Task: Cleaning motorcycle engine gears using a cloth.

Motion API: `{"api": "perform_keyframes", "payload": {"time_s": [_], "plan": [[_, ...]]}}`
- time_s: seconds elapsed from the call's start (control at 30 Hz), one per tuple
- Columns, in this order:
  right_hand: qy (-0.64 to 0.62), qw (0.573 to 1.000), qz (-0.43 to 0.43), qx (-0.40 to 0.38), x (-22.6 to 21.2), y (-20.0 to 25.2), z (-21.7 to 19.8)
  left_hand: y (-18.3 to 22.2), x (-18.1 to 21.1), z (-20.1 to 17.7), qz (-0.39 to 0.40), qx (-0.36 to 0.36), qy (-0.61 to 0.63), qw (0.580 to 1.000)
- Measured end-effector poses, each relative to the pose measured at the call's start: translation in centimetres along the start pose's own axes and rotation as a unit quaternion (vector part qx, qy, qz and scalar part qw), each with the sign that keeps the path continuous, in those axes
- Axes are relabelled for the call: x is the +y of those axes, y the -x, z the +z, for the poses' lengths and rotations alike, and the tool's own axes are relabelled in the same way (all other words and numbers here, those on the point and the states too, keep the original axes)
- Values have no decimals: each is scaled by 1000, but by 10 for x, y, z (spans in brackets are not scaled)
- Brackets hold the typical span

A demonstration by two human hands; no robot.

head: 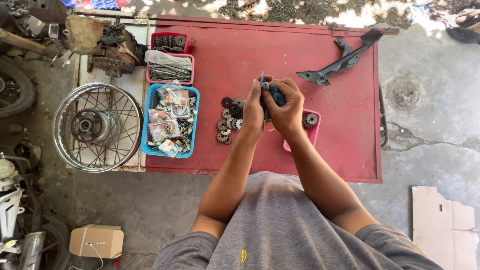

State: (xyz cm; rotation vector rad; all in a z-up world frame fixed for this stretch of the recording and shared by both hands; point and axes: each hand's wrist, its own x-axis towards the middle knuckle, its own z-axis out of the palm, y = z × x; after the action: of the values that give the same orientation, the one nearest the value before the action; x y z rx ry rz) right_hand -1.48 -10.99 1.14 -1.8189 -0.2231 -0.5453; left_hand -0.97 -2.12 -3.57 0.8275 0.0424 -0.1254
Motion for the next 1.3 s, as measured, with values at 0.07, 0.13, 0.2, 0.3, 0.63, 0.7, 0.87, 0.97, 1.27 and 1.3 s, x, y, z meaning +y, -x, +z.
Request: {"api": "perform_keyframes", "payload": {"time_s": [0.07,0.13,0.2,0.3,0.63,0.7,0.87,0.97,1.27,1.3], "plan": [[-6,1000,-4,-20,4,6,-4,-10,-12,-10,5,-3,11,1000],[-14,999,-7,-41,4,13,-7,-10,-9,-12,10,-3,21,1000],[-44,995,10,-89,0,19,-9,-2,8,-5,30,7,37,999],[-3,996,10,-92,21,18,-22,1,-3,0,49,28,76,995],[-42,991,-1,-125,11,23,-42,13,-15,23,114,30,83,990],[-17,994,0,-109,22,21,-51,23,-13,37,103,31,109,988],[18,998,0,-60,28,15,-65,26,-26,44,108,23,112,988],[18,999,0,-45,28,14,-68,27,-28,51,102,20,76,992],[19,998,-5,-56,14,14,-77,31,-49,50,57,27,-10,998],[29,997,-20,-69,10,11,-78,31,-50,47,49,30,-2,998]]}}
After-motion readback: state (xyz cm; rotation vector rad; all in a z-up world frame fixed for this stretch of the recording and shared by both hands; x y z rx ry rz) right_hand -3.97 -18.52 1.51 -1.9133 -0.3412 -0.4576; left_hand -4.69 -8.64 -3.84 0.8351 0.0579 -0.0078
